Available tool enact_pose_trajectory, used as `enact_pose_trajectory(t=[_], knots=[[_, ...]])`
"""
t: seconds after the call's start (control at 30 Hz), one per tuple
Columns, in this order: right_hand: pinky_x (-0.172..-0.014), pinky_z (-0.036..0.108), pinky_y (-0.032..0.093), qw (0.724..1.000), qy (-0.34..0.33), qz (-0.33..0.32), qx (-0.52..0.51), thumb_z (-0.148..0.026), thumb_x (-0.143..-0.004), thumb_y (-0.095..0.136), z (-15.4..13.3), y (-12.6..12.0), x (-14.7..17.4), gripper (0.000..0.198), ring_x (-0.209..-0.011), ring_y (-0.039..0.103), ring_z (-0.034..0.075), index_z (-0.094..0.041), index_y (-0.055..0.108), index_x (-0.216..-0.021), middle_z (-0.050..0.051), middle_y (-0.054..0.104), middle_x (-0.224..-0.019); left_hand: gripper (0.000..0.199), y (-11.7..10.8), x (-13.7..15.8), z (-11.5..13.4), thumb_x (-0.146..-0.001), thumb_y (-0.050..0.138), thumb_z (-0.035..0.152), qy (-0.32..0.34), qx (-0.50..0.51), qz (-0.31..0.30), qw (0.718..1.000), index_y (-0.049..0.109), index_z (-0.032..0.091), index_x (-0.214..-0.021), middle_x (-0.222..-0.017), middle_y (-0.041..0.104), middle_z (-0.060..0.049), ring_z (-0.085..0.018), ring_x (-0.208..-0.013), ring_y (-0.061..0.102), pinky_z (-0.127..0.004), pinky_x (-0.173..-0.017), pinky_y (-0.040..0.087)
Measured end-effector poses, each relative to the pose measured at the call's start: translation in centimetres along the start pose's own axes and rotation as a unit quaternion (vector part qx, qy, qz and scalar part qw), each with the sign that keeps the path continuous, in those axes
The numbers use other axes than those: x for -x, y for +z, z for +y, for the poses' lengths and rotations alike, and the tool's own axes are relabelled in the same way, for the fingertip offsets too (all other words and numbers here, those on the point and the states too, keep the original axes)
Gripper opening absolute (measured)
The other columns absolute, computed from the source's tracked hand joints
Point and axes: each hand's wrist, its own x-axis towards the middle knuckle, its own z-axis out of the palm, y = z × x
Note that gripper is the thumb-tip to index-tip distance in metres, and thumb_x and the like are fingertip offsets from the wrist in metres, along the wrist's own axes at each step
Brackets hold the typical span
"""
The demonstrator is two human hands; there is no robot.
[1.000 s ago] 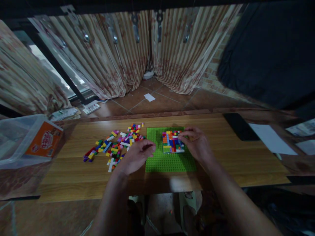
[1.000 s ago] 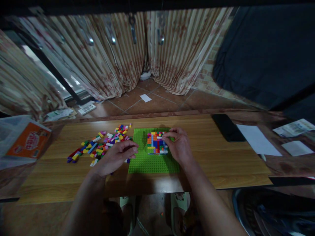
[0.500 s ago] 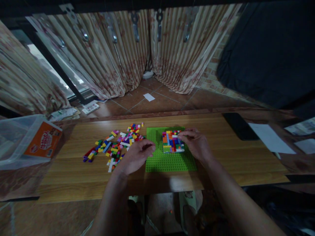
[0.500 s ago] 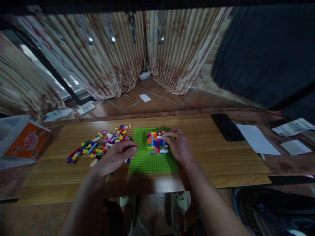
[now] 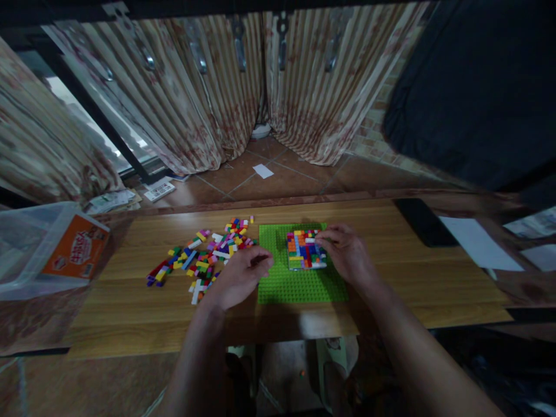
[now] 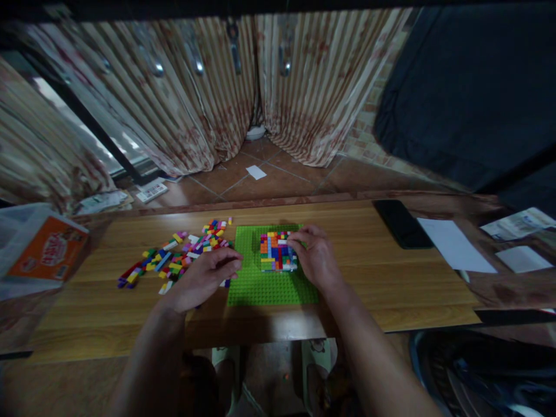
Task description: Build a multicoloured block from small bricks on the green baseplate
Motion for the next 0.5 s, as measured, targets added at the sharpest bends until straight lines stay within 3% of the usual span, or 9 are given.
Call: enact_pose_trajectory(t=[0.13, 0.2, 0.27, 0.33, 0.4, 0.5], knots=[[-0.083, 0.036, 0.046, 0.999, -0.037, -0.01, 0.038, -0.03, -0.087, 0.056, -0.4, -0.2, -0.2, 0.02, -0.087, 0.059, 0.021, -0.024, 0.073, -0.079, 0.005, 0.062, -0.087, 0.023, 0.1, -0.1, -0.2, -0.087, 0.052, 0.036, 0.016, -0.008, 0.006, 1.0, 0.064, 0.017, -0.09, -0.077, 0.063, -0.002, -0.016, -0.073, 0.061, -0.027, -0.068, 0.048], [-0.083, 0.036, 0.046, 0.997, -0.052, -0.012, 0.055, -0.029, -0.088, 0.055, -0.6, -0.3, -0.3, 0.022, -0.086, 0.059, 0.021, -0.023, 0.073, -0.077, 0.006, 0.063, -0.085, 0.023, 0.6, -0.4, 0.1, -0.088, 0.051, 0.035, 0.033, -0.035, 0.043, 0.998, 0.065, 0.017, -0.095, -0.081, 0.065, -0.003, -0.016, -0.075, 0.061, -0.029, -0.07, 0.049], [-0.082, 0.036, 0.046, 0.996, -0.062, -0.012, 0.07, -0.028, -0.089, 0.053, -0.7, -0.4, -0.3, 0.024, -0.086, 0.058, 0.022, -0.023, 0.073, -0.075, 0.006, 0.063, -0.085, 0.024, 1.7, -0.7, 0.7, -0.089, 0.051, 0.032, 0.068, -0.084, 0.103, 0.989, 0.065, 0.018, -0.102, -0.091, 0.066, -0.005, -0.018, -0.082, 0.062, -0.032, -0.078, 0.05], [-0.082, 0.037, 0.046, 0.994, -0.069, -0.018, 0.082, -0.027, -0.09, 0.051, -0.8, -0.4, -0.3, 0.025, -0.087, 0.058, 0.022, -0.024, 0.072, -0.076, 0.006, 0.063, -0.085, 0.027, 3.2, -1.1, 1.2, -0.088, 0.052, 0.028, 0.131, -0.149, 0.147, 0.969, 0.063, 0.021, -0.112, -0.111, 0.063, -0.007, -0.021, -0.102, 0.06, -0.037, -0.094, 0.048], [-0.083, 0.038, 0.046, 0.993, -0.076, -0.029, 0.09, -0.028, -0.09, 0.049, -0.8, -0.4, -0.3, 0.026, -0.088, 0.057, 0.023, -0.023, 0.072, -0.078, 0.007, 0.063, -0.087, 0.037, 4.9, -1.5, 1.6, -0.088, 0.054, 0.025, 0.176, -0.201, 0.145, 0.953, 0.058, 0.023, -0.124, -0.127, 0.054, -0.009, -0.023, -0.118, 0.053, -0.04, -0.104, 0.043], [-0.084, 0.038, 0.046, 0.99, -0.089, -0.033, 0.1, -0.028, -0.092, 0.048, -0.7, -0.4, -0.3, 0.027, -0.09, 0.056, 0.023, -0.023, 0.071, -0.079, 0.007, 0.062, -0.089, 0.045, 6.9, -2.0, 1.5, -0.087, 0.056, 0.027, 0.171, -0.277, 0.138, 0.935, 0.052, 0.023, -0.132, -0.135, 0.046, -0.011, -0.027, -0.124, 0.048, -0.044, -0.107, 0.041]])
